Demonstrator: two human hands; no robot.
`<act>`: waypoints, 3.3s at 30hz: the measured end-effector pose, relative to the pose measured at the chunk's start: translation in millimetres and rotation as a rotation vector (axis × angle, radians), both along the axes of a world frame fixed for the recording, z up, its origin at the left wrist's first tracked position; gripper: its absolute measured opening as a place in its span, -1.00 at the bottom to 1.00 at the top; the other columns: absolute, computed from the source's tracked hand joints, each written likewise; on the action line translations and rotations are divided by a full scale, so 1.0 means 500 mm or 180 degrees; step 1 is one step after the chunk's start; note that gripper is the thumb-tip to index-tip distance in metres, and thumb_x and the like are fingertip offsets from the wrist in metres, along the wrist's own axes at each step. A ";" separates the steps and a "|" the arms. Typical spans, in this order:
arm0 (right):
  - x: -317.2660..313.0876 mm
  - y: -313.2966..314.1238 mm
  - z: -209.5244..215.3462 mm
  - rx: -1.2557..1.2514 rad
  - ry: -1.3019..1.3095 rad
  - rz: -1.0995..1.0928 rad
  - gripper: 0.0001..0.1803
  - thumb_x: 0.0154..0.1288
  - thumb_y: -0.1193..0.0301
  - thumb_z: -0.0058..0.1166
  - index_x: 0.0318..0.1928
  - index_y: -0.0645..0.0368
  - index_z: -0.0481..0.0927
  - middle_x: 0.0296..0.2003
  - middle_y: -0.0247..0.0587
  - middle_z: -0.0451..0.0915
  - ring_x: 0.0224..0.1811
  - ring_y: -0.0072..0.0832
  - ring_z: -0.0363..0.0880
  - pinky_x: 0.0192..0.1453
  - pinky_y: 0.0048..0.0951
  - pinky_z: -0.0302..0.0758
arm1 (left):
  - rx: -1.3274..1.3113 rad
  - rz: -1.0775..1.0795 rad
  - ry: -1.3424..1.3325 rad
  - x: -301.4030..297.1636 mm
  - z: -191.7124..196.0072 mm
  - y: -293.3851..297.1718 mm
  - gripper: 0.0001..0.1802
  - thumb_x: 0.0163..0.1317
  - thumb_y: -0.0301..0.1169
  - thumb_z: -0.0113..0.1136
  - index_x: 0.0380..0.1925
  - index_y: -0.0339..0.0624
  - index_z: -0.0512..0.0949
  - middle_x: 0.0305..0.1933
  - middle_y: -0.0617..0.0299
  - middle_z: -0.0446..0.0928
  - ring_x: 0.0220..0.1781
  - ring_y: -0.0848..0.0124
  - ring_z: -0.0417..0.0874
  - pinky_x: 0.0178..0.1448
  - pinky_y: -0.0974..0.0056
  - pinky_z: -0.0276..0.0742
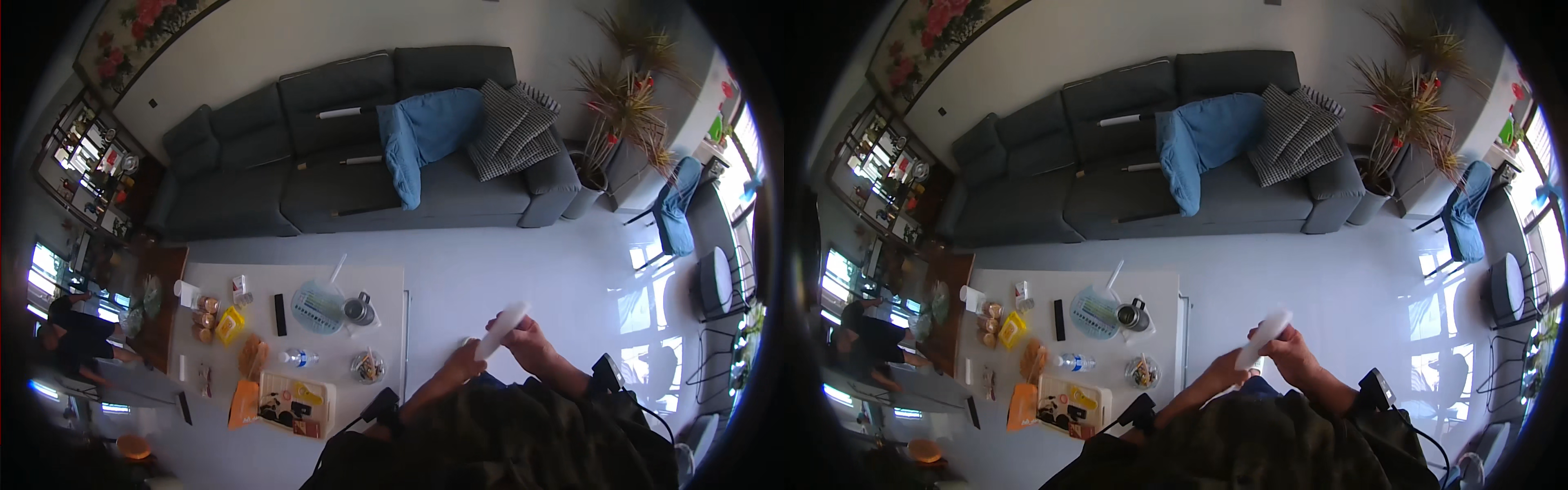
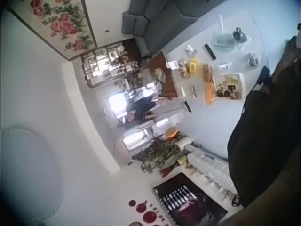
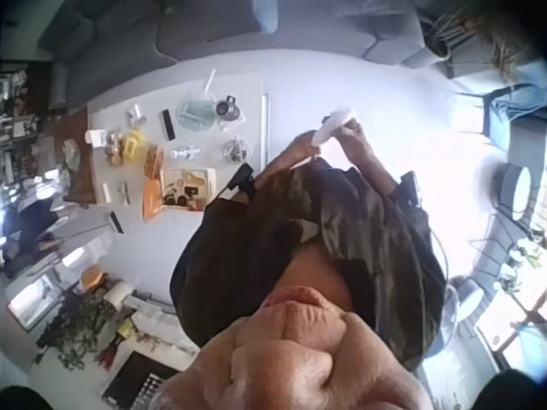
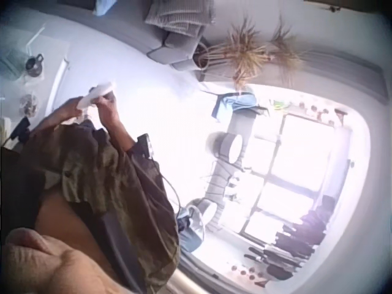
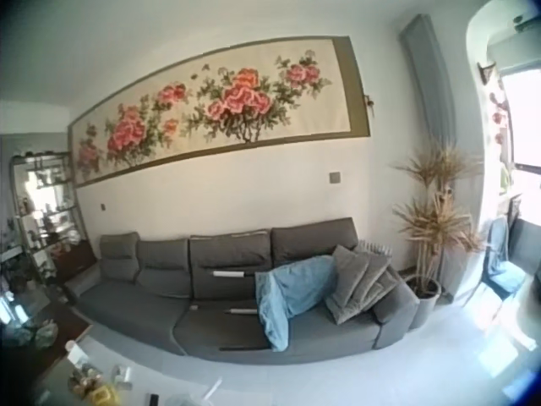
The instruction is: The recorder is assembling a small padded chair with a blue fabric cover and metal legs.
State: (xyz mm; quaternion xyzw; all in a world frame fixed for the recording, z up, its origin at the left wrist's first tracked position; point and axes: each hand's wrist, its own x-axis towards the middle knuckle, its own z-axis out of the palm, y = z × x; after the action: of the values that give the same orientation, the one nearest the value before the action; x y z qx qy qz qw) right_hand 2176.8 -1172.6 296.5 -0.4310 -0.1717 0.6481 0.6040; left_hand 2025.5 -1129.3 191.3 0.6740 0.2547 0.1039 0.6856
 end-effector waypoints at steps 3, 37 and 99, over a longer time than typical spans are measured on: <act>0.094 0.054 -0.019 -0.0372 -0.0353 0.0475 -0.60 -0.14 0.61 -0.08 -0.15 0.35 0.31 -0.28 -0.09 0.45 -0.17 -0.33 0.41 -0.04 -0.35 0.36 | -0.0860 0.0520 -0.0086 0.062 0.053 0.082 -0.56 -0.15 -0.50 0.02 -0.17 -0.40 0.29 -0.49 0.15 0.40 -0.53 0.40 0.46 -0.43 0.35 0.41; 0.198 1.055 -0.187 0.0940 -0.3911 0.2606 -0.70 -0.12 0.47 -0.02 -0.26 0.15 0.37 -0.47 -0.16 0.49 -0.37 -0.31 0.49 -0.27 -0.38 0.41 | -0.2323 0.4788 -0.1390 -0.099 -0.007 0.839 -0.79 0.05 -0.38 0.05 -0.37 -0.20 0.28 -0.49 0.10 0.39 -0.49 0.31 0.45 -0.39 0.26 0.45; 0.065 1.398 -0.243 0.3320 -0.4890 0.4646 -0.49 -0.39 0.27 0.23 -0.37 0.26 0.34 -0.58 -0.18 0.39 -0.42 -0.30 0.38 -0.13 -0.35 0.26 | -0.2836 0.5562 -0.3229 -0.342 -0.221 1.365 -0.74 0.00 -0.33 0.14 -0.41 -0.23 0.33 -0.53 0.14 0.37 -0.44 0.24 0.44 -0.16 0.10 0.44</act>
State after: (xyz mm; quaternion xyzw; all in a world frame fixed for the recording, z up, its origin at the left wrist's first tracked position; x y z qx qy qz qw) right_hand 2209.0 -473.4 174.9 -0.2088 -0.9397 0.2622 -0.0681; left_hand 1854.4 -446.7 80.6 -0.1665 0.3470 0.7160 0.5824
